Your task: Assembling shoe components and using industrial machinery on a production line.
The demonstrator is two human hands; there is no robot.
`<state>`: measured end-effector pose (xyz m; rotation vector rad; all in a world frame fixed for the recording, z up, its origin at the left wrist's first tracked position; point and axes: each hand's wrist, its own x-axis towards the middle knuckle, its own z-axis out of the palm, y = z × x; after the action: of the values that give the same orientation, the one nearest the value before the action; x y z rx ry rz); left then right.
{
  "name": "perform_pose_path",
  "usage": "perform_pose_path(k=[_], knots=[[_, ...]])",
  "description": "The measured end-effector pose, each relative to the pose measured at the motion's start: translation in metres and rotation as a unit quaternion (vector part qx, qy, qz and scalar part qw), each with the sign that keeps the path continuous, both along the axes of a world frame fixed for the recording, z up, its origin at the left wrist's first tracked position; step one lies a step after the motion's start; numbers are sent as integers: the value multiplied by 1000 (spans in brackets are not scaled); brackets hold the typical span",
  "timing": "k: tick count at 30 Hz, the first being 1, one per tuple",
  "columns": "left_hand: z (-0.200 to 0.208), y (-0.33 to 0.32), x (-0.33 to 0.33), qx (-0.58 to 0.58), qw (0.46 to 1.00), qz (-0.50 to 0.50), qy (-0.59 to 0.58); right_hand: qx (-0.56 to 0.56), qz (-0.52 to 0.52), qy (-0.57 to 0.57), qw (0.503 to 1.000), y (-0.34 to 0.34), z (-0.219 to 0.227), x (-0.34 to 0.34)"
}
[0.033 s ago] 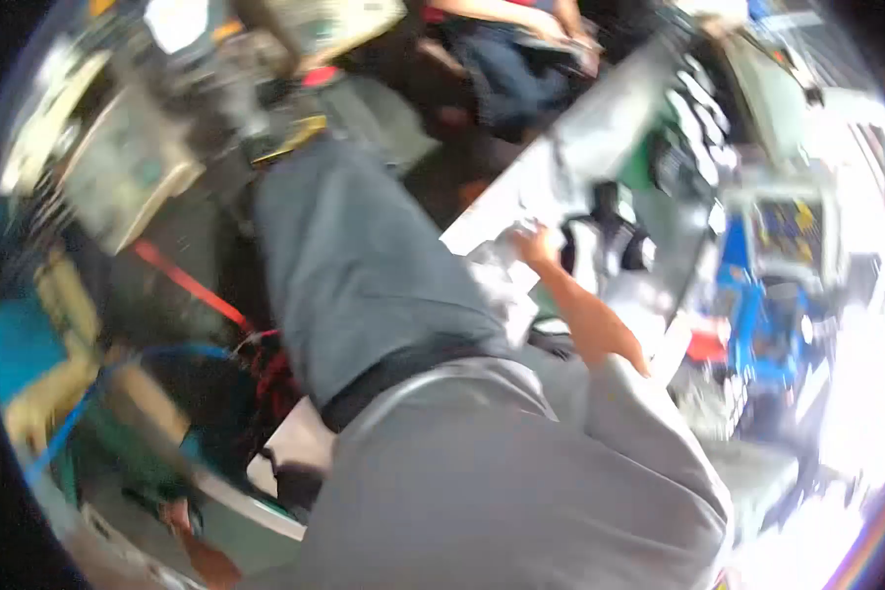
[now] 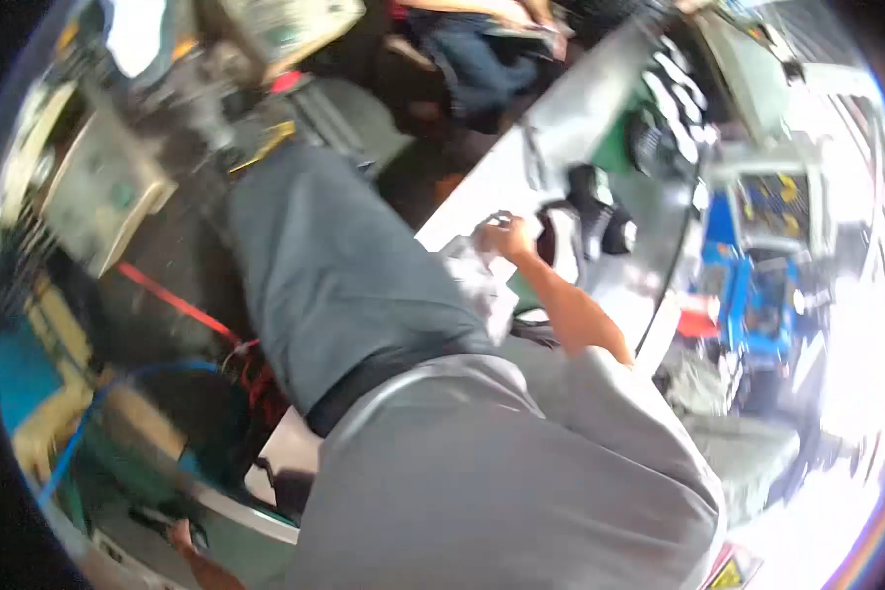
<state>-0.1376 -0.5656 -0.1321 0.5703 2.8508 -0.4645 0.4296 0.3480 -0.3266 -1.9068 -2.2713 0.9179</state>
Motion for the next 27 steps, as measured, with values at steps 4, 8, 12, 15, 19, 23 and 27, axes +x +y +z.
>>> perform_pose_path(k=[4,8,12,15,19,23,27], knots=[[8,31,-18,51,997,53,-24,204,-8,-20,979,-34,94,47],[-48,117,-38,236,953,189,-4,211,-223,-115,945,-75,166,166],[-94,273,-38,609,692,257,-290,12,-87,-150,985,-143,169,276],[-84,410,-3,500,795,106,-326,-39,26,-205,978,-163,165,290],[-17,511,21,490,793,19,-361,51,206,-194,958,-168,195,199],[0,611,53,457,790,-68,-402,90,156,-223,958,-169,159,200],[20,687,143,470,732,-151,-470,81,160,-161,970,-163,186,206]])
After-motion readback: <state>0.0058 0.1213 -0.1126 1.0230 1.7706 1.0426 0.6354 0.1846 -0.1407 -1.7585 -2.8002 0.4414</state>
